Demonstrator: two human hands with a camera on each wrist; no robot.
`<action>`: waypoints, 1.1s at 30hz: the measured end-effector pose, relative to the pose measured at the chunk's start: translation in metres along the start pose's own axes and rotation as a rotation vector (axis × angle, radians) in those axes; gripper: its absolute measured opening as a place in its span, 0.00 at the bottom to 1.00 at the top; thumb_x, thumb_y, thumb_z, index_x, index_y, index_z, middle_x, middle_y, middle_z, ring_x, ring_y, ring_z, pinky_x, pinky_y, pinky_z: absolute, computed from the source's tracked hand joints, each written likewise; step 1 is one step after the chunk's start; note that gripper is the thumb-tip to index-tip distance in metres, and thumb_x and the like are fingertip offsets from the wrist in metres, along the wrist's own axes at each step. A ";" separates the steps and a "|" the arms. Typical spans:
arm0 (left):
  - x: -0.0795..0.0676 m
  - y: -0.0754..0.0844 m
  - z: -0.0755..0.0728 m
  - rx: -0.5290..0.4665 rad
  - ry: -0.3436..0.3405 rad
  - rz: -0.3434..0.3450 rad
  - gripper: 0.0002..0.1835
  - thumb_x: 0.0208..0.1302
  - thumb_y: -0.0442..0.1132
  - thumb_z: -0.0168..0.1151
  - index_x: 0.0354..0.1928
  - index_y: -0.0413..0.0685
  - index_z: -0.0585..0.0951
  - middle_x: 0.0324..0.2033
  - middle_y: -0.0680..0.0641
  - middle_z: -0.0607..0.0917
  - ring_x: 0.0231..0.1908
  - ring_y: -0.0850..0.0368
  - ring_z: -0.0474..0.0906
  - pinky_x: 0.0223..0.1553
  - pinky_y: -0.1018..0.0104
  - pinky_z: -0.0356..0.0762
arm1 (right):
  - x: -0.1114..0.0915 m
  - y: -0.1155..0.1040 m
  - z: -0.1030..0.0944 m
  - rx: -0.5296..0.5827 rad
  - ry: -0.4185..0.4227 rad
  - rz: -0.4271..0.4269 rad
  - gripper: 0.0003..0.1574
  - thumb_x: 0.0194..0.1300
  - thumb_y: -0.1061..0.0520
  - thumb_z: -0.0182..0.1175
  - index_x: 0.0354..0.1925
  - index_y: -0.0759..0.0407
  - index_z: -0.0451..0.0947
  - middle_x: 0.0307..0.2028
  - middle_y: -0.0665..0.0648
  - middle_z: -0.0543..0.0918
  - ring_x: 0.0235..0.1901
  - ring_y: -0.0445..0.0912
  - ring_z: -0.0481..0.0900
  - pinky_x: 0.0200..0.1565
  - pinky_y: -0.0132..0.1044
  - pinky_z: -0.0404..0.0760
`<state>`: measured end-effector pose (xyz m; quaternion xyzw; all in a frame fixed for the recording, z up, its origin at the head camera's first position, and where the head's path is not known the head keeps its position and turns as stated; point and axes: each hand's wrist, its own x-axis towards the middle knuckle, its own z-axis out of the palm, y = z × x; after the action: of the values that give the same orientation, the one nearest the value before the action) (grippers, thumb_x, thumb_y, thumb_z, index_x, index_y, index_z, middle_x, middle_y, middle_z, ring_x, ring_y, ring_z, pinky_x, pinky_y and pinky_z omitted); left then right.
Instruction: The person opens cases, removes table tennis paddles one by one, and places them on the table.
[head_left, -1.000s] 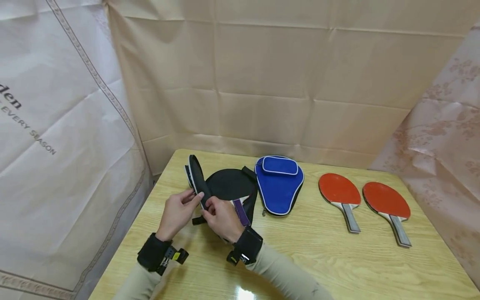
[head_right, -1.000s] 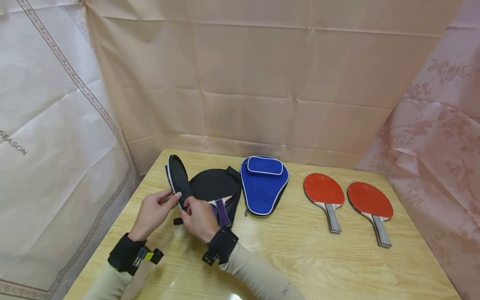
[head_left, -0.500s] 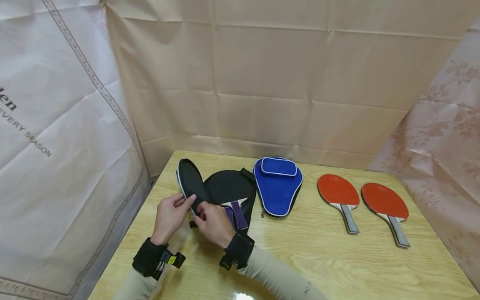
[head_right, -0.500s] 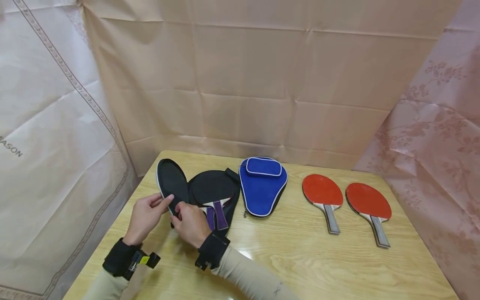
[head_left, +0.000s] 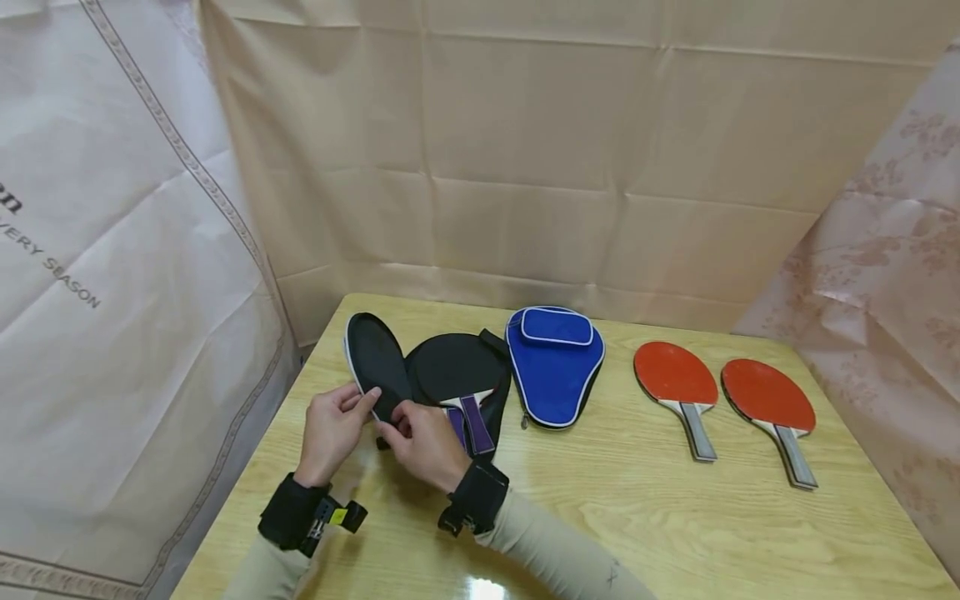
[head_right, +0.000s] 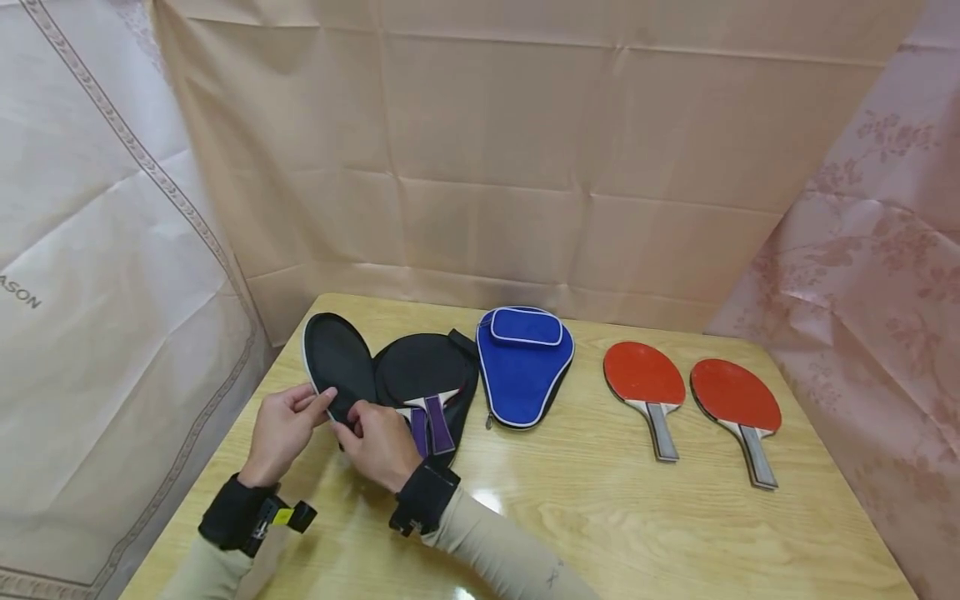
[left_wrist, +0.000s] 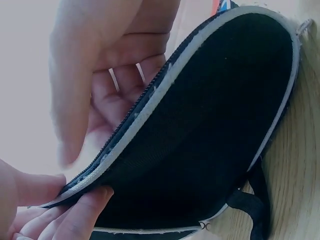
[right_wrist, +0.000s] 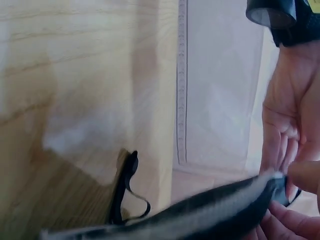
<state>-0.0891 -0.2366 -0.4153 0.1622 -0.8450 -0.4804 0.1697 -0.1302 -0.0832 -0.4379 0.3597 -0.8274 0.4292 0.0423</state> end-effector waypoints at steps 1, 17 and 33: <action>0.000 0.000 0.000 0.000 0.001 -0.001 0.15 0.69 0.44 0.63 0.30 0.40 0.85 0.24 0.45 0.88 0.22 0.58 0.79 0.18 0.71 0.58 | 0.000 0.002 -0.002 0.007 0.013 0.007 0.12 0.68 0.51 0.64 0.33 0.57 0.81 0.22 0.47 0.78 0.21 0.32 0.70 0.24 0.20 0.67; -0.004 0.000 -0.004 -0.038 0.009 -0.064 0.14 0.68 0.42 0.64 0.33 0.36 0.85 0.32 0.40 0.90 0.28 0.63 0.83 0.22 0.75 0.69 | 0.000 0.070 -0.038 -0.243 0.141 0.284 0.12 0.65 0.52 0.63 0.36 0.61 0.80 0.28 0.56 0.84 0.28 0.49 0.82 0.31 0.42 0.80; -0.005 -0.006 -0.002 -0.091 0.014 -0.079 0.12 0.68 0.40 0.64 0.39 0.35 0.86 0.38 0.37 0.89 0.30 0.73 0.82 0.29 0.79 0.77 | 0.004 0.085 -0.020 -0.382 -0.025 0.491 0.46 0.65 0.42 0.64 0.70 0.65 0.61 0.46 0.71 0.83 0.37 0.64 0.85 0.36 0.57 0.83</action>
<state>-0.0832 -0.2385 -0.4203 0.1909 -0.8139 -0.5237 0.1636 -0.1917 -0.0391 -0.4811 0.1398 -0.9557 0.2589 -0.0057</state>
